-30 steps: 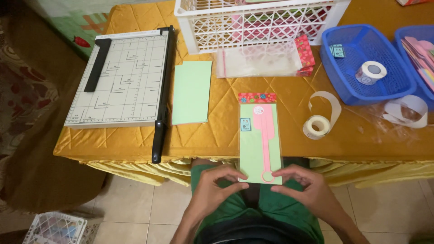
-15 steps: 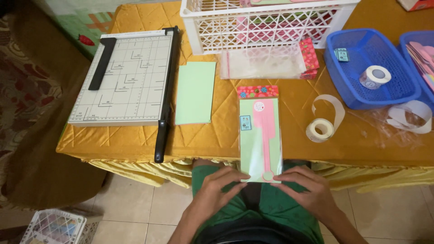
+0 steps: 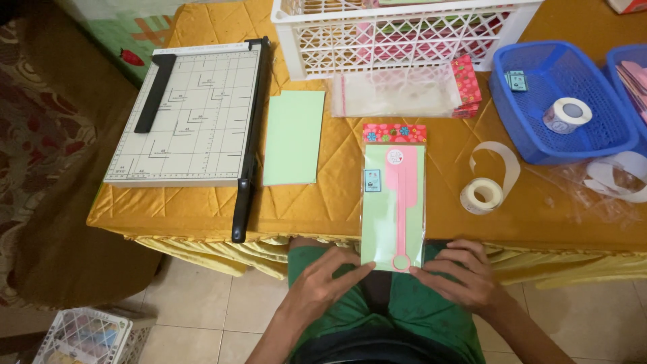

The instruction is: Assembling paper inserts into plastic sleeves and decorating them with stickers

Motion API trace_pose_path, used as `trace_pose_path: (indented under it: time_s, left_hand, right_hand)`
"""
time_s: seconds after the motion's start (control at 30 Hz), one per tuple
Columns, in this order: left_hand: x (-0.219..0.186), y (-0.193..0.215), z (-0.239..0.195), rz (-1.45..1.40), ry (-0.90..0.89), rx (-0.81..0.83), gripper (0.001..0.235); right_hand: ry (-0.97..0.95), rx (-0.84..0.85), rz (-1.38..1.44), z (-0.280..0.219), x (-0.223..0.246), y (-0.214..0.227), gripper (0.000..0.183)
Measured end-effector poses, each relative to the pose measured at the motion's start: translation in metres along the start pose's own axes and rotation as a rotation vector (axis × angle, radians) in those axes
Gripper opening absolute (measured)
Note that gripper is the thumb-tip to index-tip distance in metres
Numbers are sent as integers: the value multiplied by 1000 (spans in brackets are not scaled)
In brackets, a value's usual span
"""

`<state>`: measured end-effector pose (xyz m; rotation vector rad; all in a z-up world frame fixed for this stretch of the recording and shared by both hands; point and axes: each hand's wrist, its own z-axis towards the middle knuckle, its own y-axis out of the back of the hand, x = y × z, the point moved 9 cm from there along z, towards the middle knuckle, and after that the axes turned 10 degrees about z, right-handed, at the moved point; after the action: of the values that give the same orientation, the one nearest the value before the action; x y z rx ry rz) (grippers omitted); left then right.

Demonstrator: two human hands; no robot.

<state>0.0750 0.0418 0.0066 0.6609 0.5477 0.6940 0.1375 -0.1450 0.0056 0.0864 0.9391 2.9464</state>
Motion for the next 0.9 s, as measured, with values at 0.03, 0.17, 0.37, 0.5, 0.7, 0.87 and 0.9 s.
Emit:
trace_pose_path:
  time_s: [0.03, 0.17, 0.37, 0.5, 0.7, 0.87, 0.9]
  left_hand:
    - [-1, 1, 2, 1, 0, 0, 37]
    - [-7, 9, 6, 35, -55, -66, 41]
    - [-16, 12, 5, 208, -248, -158, 24]
    - [-24, 15, 6, 315, -353, -206, 16]
    - [-24, 9, -4, 350, -373, -262, 14]
    - [-19, 16, -10, 366, -269, -315, 15]
    - [-16, 19, -12, 375, -229, -302, 15]
  right_hand:
    - [1, -1, 0, -6, -2, 1, 16]
    - [104, 25, -42, -31, -1, -3, 23]
    - [199, -64, -54, -47, -1, 0, 28]
    - [250, 72, -80, -35, 6, 0, 12]
    - [170, 21, -123, -53, 6, -2, 20]
    - [-411, -304, -98, -86, -13, 6, 31]
    - [-909, -554, 93, -105, -28, 14, 23]
